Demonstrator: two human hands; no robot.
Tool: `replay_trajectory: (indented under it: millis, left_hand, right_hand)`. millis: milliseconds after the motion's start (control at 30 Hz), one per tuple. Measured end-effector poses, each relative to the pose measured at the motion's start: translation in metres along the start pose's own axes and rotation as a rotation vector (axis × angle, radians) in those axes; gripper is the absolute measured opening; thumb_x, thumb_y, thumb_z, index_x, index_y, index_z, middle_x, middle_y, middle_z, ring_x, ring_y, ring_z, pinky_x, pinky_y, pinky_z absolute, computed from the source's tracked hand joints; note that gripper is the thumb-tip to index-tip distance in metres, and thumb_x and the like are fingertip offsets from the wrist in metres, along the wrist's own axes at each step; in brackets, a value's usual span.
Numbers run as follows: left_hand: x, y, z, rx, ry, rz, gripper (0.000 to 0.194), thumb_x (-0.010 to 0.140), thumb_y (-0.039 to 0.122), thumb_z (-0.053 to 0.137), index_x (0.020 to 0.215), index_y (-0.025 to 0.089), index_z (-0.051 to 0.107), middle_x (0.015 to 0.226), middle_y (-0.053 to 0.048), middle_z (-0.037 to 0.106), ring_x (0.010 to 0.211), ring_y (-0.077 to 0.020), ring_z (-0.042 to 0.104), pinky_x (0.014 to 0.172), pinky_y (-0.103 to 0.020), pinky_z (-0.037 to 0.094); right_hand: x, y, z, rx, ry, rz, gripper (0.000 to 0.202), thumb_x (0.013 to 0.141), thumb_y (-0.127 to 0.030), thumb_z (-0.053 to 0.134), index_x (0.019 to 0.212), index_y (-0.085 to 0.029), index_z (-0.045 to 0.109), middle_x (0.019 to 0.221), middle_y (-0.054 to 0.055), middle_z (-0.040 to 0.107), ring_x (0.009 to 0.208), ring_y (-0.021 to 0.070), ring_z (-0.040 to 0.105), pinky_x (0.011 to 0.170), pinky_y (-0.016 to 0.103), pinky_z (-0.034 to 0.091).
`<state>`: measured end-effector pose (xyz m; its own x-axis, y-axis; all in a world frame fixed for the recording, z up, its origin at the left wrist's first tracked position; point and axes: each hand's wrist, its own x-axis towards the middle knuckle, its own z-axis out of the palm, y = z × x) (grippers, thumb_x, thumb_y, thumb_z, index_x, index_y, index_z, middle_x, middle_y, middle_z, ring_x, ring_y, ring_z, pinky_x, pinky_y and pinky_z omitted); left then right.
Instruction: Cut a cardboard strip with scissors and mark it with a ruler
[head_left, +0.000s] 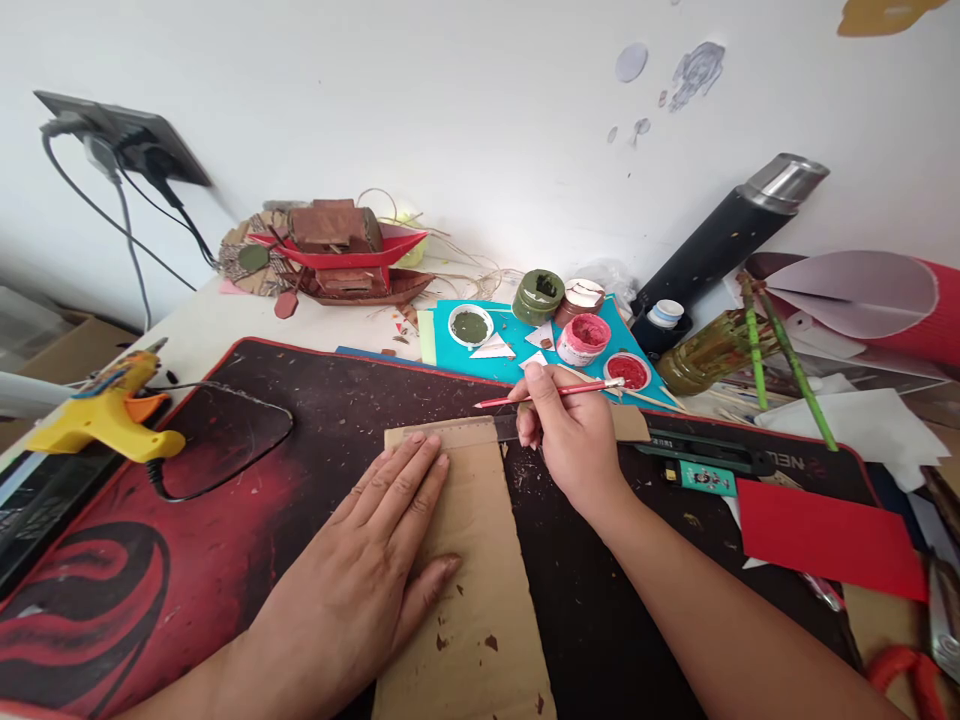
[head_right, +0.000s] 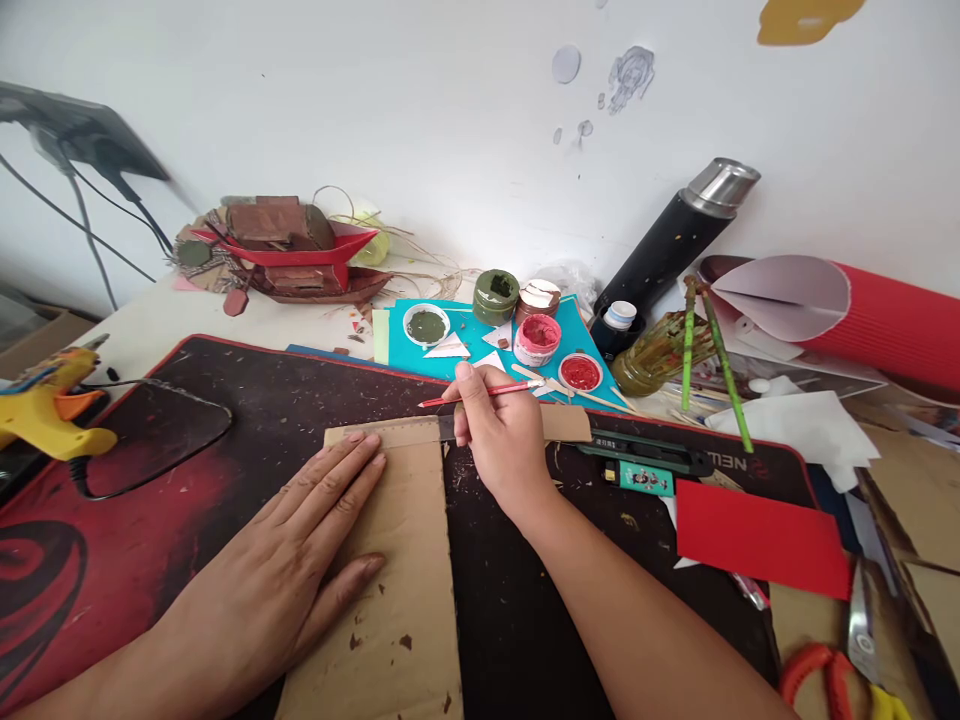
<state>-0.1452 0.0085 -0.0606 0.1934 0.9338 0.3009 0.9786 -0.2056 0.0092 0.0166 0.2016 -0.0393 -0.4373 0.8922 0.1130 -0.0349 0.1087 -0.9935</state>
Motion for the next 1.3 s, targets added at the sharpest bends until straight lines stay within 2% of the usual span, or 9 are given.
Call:
replay_trajectory:
  millis: [233, 500, 700, 833, 1067, 1300]
  left_hand:
    - [0.0001, 0.0000, -0.0001, -0.035, -0.001, 0.001, 0.077, 0.114, 0.049, 0.044, 0.175, 0.007, 0.025, 0.177, -0.019, 0.041, 0.162, -0.0345, 0.044, 0.128, -0.052, 0.045]
    - [0.0014, 0.0017, -0.0039, -0.010, 0.002, -0.017, 0.075, 0.111, 0.048, 0.049, 0.173, 0.008, 0.033, 0.173, -0.017, 0.048, 0.161, -0.0390, 0.042, 0.126, -0.054, 0.043]
    - [0.0014, 0.0021, -0.0053, -0.007, 0.008, -0.023, 0.073, 0.111, 0.045, 0.050, 0.172, 0.008, 0.035, 0.171, -0.017, 0.051, 0.151, -0.0361, 0.053, 0.121, -0.050, 0.045]
    - [0.0022, 0.0016, -0.0053, 0.004, 0.013, -0.013, 0.071, 0.112, 0.046, 0.048, 0.170, 0.007, 0.037, 0.170, -0.017, 0.052, 0.151, -0.0358, 0.053, 0.120, -0.050, 0.045]
    - [0.0034, 0.0014, -0.0051, -0.027, 0.014, -0.024, 0.074, 0.112, 0.047, 0.048, 0.174, 0.011, 0.031, 0.171, -0.016, 0.052, 0.152, -0.0348, 0.054, 0.120, -0.049, 0.046]
    - [0.0032, 0.0010, -0.0053, -0.012, 0.023, -0.015, 0.072, 0.112, 0.048, 0.046, 0.173, 0.009, 0.034, 0.171, -0.017, 0.051, 0.151, -0.0348, 0.054, 0.120, -0.049, 0.046]
  right_hand:
    - [-0.0002, -0.0019, -0.0001, -0.014, -0.003, -0.002, 0.054, 0.103, -0.067, 0.067, 0.075, -0.021, 0.070, 0.050, -0.004, 0.056, 0.042, 0.0110, 0.050, 0.043, 0.023, 0.037]
    - [-0.0005, -0.0019, 0.0002, -0.030, -0.005, 0.002, 0.054, 0.103, -0.067, 0.067, 0.073, -0.021, 0.069, 0.049, -0.004, 0.055, 0.042, 0.0114, 0.050, 0.043, 0.024, 0.036]
    - [-0.0003, -0.0017, 0.0011, -0.037, -0.008, 0.004, 0.053, 0.104, -0.065, 0.066, 0.073, -0.021, 0.068, 0.050, -0.003, 0.055, 0.042, 0.0113, 0.050, 0.043, 0.024, 0.036]
    - [-0.0002, -0.0018, 0.0007, -0.045, -0.009, 0.005, 0.054, 0.104, -0.065, 0.065, 0.072, -0.021, 0.066, 0.050, -0.004, 0.055, 0.042, 0.0113, 0.050, 0.043, 0.024, 0.036]
    - [-0.0018, -0.0004, 0.0009, -0.036, -0.006, 0.026, 0.054, 0.103, -0.067, 0.066, 0.074, -0.022, 0.068, 0.050, -0.004, 0.055, 0.042, 0.0113, 0.050, 0.043, 0.024, 0.036]
    - [-0.0012, -0.0001, 0.0008, -0.047, -0.004, 0.030, 0.057, 0.101, -0.071, 0.065, 0.074, -0.022, 0.067, 0.050, -0.004, 0.055, 0.043, 0.0117, 0.050, 0.043, 0.024, 0.037]
